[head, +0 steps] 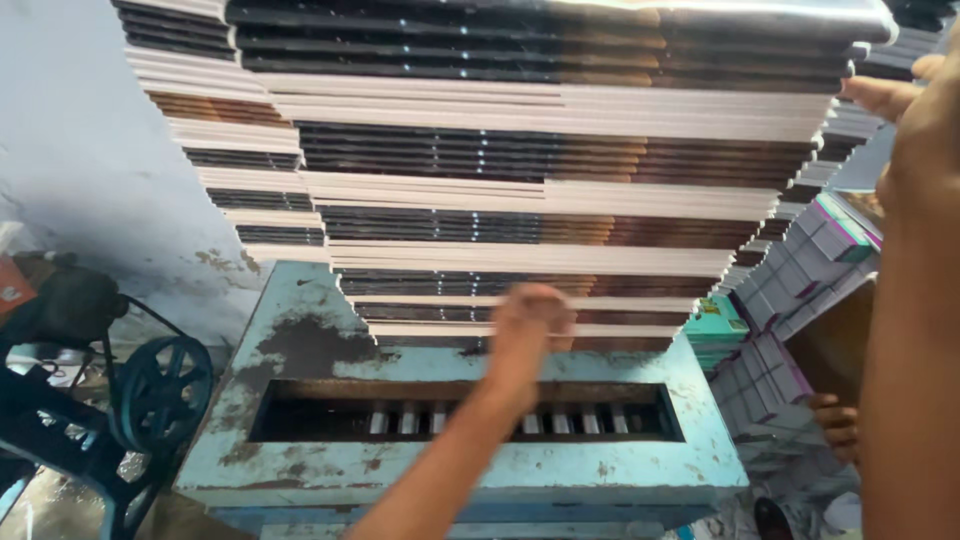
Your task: The person repeatedly picks up stacks of books from a table, aligns them, and places them into a slot on a blue machine. The person then removes the processed stack and places it on a growing pile of finished books.
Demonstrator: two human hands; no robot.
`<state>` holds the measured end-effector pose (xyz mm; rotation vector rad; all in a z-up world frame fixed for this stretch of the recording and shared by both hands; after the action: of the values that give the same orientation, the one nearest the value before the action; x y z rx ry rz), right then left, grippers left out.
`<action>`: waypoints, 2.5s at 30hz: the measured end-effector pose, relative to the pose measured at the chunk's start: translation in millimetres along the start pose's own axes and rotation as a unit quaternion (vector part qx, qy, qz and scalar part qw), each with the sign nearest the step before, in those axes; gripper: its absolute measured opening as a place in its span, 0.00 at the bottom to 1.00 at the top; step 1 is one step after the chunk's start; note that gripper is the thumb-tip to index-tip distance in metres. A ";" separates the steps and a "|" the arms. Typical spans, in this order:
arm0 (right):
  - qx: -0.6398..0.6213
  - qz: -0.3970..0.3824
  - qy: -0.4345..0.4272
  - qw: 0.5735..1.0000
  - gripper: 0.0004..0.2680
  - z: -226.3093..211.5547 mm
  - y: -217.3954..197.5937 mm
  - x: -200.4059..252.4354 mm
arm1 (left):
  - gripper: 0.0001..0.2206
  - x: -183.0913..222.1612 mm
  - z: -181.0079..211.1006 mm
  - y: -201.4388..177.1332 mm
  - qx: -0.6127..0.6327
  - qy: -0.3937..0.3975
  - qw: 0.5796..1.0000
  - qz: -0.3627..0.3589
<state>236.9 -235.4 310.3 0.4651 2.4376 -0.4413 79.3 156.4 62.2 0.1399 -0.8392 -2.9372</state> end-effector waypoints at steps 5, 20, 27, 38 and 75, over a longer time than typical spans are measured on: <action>-0.033 -0.014 0.021 0.999 0.26 -2.6 13.6 10.9 | 0.08 0.8 149.0 -71.6 -0.058 0.175 0.979 0.090; -0.268 -0.097 0.142 0.948 0.23 -76.2 43.7 78.9 | 0.44 -94.2 379.8 -146.9 -0.142 0.125 0.954 0.231; -0.274 -0.170 0.230 0.918 0.24 -107.3 58.9 83.0 | 0.27 -126.2 395.5 -152.1 -0.213 0.069 0.948 0.226; -0.239 -0.187 0.298 0.905 0.21 -10.8 32.8 23.9 | 0.20 -50.4 404.0 -151.0 -0.276 0.020 0.959 0.058; 0.218 -0.298 0.263 0.891 0.10 252.0 -16.0 284.4 | 0.23 31.0 -19.3 -318.6 -0.650 -0.006 0.759 -0.021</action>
<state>143.3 -290.9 -54.1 -0.0235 2.9924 -1.2868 33.1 412.6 -125.0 0.0223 1.2762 -2.7830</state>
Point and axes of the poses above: each hand's wrist, its own x-axis away from the middle knuckle, its own y-axis out of the palm, z = x × y, the point moved 7 cm from there along -x, towards the middle knuckle, and after that the axes turned 2 degrees about z, right-handed, at the moved point
